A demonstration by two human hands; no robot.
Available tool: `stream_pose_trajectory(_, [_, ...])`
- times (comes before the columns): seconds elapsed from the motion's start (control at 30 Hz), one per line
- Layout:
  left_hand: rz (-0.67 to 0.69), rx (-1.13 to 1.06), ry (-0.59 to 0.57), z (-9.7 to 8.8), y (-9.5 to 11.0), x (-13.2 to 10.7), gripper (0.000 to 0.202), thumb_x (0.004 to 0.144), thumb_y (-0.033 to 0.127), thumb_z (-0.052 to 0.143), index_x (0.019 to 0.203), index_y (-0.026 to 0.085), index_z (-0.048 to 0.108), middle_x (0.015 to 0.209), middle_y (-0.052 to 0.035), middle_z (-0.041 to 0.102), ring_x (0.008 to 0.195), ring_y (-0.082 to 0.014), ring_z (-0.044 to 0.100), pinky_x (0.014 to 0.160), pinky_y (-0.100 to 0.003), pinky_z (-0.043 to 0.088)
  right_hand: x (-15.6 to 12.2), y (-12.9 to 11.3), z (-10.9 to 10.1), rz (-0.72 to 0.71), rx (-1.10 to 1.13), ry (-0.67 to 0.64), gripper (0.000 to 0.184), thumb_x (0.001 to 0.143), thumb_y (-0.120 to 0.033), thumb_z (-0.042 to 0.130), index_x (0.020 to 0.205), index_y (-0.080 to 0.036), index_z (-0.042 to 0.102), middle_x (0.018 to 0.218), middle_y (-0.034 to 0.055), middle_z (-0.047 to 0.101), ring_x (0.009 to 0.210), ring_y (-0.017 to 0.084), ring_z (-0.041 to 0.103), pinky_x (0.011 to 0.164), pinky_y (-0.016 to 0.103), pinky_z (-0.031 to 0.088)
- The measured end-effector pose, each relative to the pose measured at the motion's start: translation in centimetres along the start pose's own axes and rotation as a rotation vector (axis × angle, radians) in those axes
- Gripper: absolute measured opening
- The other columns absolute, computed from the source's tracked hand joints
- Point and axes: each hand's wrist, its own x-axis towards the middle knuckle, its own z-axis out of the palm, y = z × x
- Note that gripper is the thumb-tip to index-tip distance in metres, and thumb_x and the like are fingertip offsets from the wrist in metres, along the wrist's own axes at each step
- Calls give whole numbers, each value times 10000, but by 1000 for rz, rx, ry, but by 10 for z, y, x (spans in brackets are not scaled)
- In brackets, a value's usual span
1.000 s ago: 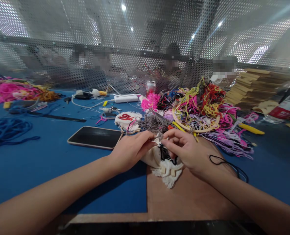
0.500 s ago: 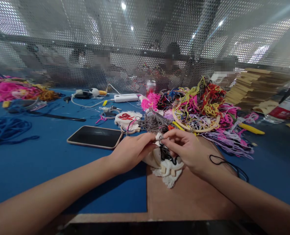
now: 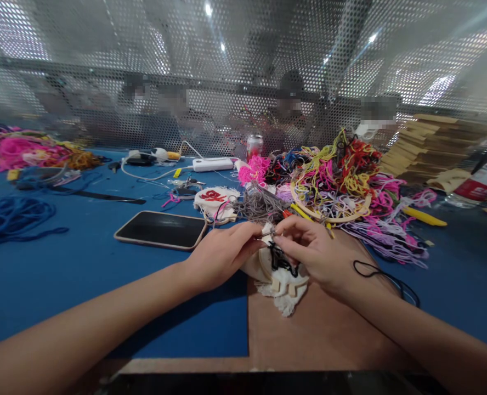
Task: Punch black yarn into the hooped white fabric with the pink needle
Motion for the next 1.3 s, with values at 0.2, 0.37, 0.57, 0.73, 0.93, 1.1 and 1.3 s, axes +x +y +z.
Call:
stream_pose_trajectory(0.2, [-38,-11,12,-2,1,0,205,896,306,320,959,188,476,830,-18,632,670,-124,596,574,-217,422,2,-1,0,32,-9,-45,107,737,-280,588,755,-190,533,467,-82,421,378,43,377,372,164,299])
stream_pose_trajectory(0.37, [-13,17,41,-4,0,-1,209,900,314,312,954,189,470,863,-23,635,698,-129,602,580,-218,417,2,3,0,57,66,-96,182,739,-303,607,869,-201,531,465,-87,457,392,49,412,393,162,328])
stream_pose_trajectory(0.57, [-15,5,-9,-2,-3,0,207,901,308,307,947,186,468,843,-20,625,672,-127,588,563,-218,414,-1,1,-1,23,92,-68,245,717,-327,634,909,-201,549,444,-90,440,386,46,394,391,162,309])
stream_pose_trajectory(0.73, [-9,4,-39,-2,-2,0,204,895,300,324,947,185,484,781,-11,601,637,-115,562,549,-211,398,1,-2,-2,32,2,14,171,757,-335,586,844,-188,572,420,-81,441,365,46,393,373,159,321])
stream_pose_trajectory(0.93, [-60,-45,-17,0,-3,-1,164,885,272,344,919,184,479,758,3,577,600,-96,527,545,-203,377,2,2,-3,48,-19,8,182,773,-352,565,822,-177,561,414,-71,466,361,46,403,371,155,330])
stream_pose_trajectory(1.1, [-138,-150,19,-4,2,0,140,881,277,357,862,181,457,656,36,503,541,-80,451,529,-193,341,3,3,-4,78,1,-15,174,791,-350,537,836,-183,515,421,-81,473,345,40,393,361,142,338])
stream_pose_trajectory(1.3, [-267,-350,88,-10,7,4,159,880,275,353,779,176,426,555,64,372,493,-72,360,491,-192,306,7,3,-2,162,16,-45,172,804,-356,496,823,-196,435,411,-90,486,300,54,398,303,134,292])
